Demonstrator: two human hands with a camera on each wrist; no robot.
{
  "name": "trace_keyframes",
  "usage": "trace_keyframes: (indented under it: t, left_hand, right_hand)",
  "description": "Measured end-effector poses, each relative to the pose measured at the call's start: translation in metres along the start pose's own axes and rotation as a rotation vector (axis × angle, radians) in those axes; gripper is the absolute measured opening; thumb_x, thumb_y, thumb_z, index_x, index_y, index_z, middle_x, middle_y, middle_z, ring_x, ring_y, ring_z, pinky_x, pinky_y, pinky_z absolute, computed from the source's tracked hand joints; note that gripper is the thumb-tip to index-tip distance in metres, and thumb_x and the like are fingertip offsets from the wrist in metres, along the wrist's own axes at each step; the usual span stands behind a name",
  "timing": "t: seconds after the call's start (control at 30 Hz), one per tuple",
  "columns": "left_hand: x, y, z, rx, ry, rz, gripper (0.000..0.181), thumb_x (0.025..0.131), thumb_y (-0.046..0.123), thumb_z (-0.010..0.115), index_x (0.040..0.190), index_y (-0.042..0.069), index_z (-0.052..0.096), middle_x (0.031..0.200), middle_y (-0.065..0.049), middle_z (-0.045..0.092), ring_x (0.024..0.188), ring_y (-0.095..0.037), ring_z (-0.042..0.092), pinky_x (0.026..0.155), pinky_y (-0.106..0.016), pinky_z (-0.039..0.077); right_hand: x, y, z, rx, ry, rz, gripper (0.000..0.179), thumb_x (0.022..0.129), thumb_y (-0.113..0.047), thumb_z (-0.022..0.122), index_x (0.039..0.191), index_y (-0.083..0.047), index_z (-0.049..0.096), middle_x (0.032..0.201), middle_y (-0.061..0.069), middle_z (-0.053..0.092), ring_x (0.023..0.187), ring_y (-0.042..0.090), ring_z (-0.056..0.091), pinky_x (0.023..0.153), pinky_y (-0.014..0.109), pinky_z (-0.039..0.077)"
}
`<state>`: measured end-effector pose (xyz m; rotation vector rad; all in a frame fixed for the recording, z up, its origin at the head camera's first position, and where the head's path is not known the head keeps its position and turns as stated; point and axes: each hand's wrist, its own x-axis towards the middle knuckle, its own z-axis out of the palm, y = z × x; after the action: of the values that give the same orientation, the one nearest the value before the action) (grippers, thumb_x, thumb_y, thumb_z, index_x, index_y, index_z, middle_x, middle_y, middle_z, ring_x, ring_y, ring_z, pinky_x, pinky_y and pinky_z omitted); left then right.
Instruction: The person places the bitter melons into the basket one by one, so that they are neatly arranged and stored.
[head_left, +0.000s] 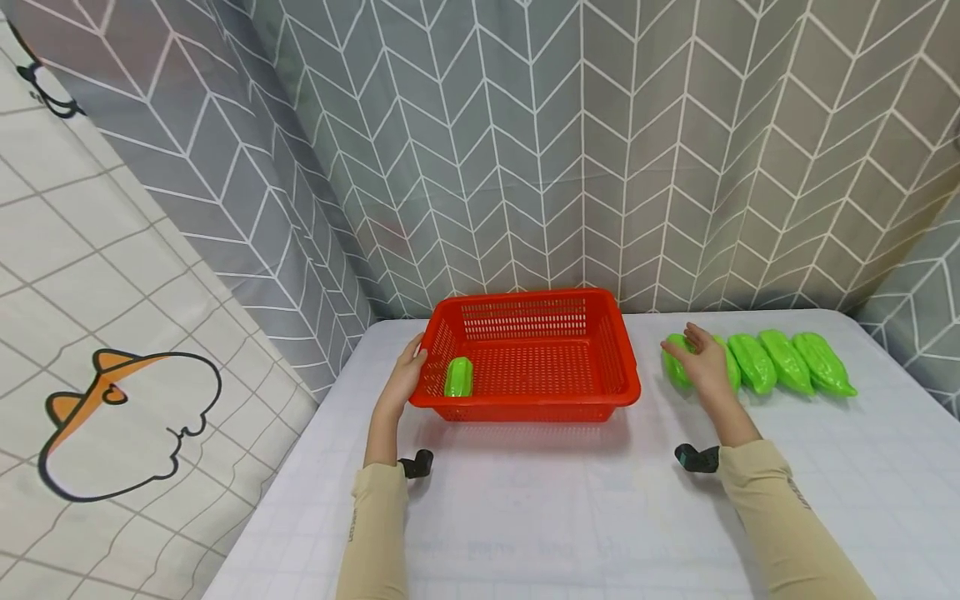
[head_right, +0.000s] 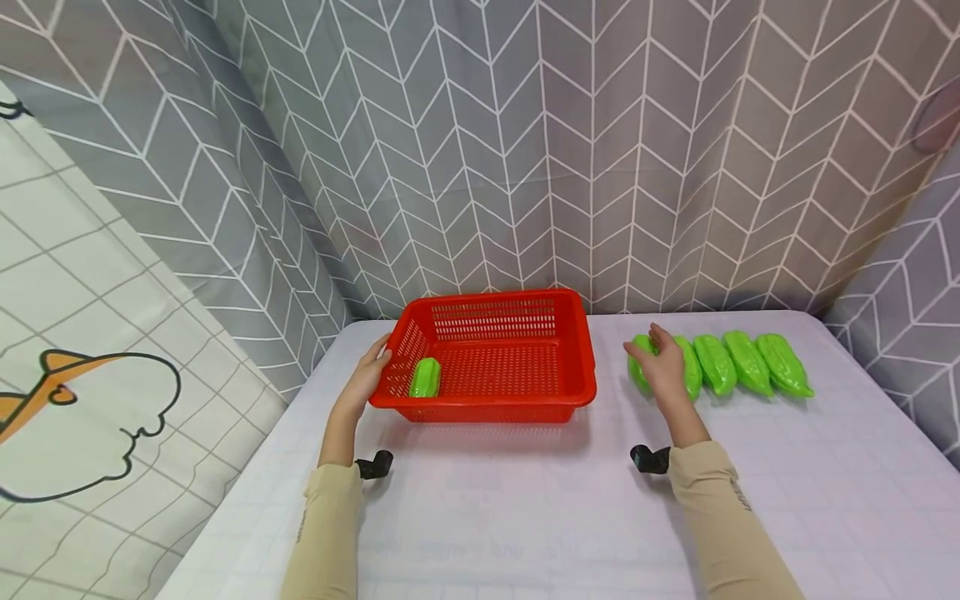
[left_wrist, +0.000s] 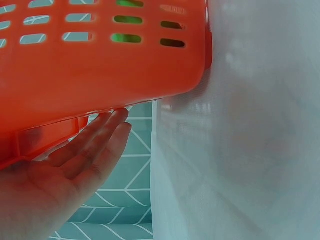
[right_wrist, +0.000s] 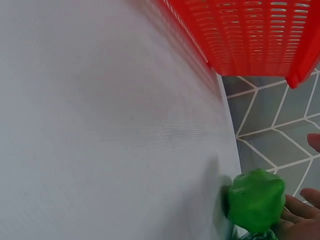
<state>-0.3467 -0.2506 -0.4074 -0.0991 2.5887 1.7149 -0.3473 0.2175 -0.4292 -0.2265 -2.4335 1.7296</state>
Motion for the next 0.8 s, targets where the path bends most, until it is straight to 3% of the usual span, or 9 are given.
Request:
trace_keyframes:
  t: [0.6, 0.8]
  left_hand:
    - [0.0, -0.001, 0.001, 0.004, 0.01, 0.017, 0.054, 0.105, 0.03, 0.034, 0.156, 0.019, 0.021, 0.155, -0.015, 0.034, 0.129, -0.035, 0.051, 0.103, -0.05, 0.047]
    - [0.0, 0.0, 0.0, -0.007, -0.005, 0.021, 0.053, 0.106, 0.027, 0.032, 0.157, 0.016, 0.02, 0.157, -0.017, 0.031, 0.134, -0.036, 0.045, 0.109, -0.053, 0.042]
  right_hand:
    - [0.0, 0.009, 0.006, -0.097, 0.023, 0.007, 0.076, 0.089, -0.004, 0.061, 0.153, 0.002, 0.02, 0.158, 0.027, 0.022, 0.147, 0.044, 0.019, 0.121, 0.051, 0.019]
    - [0.002, 0.014, 0.004, -0.151, 0.016, -0.027, 0.073, 0.087, 0.001, 0.058, 0.15, 0.008, 0.022, 0.154, 0.032, 0.026, 0.145, 0.046, 0.023, 0.121, 0.051, 0.021]
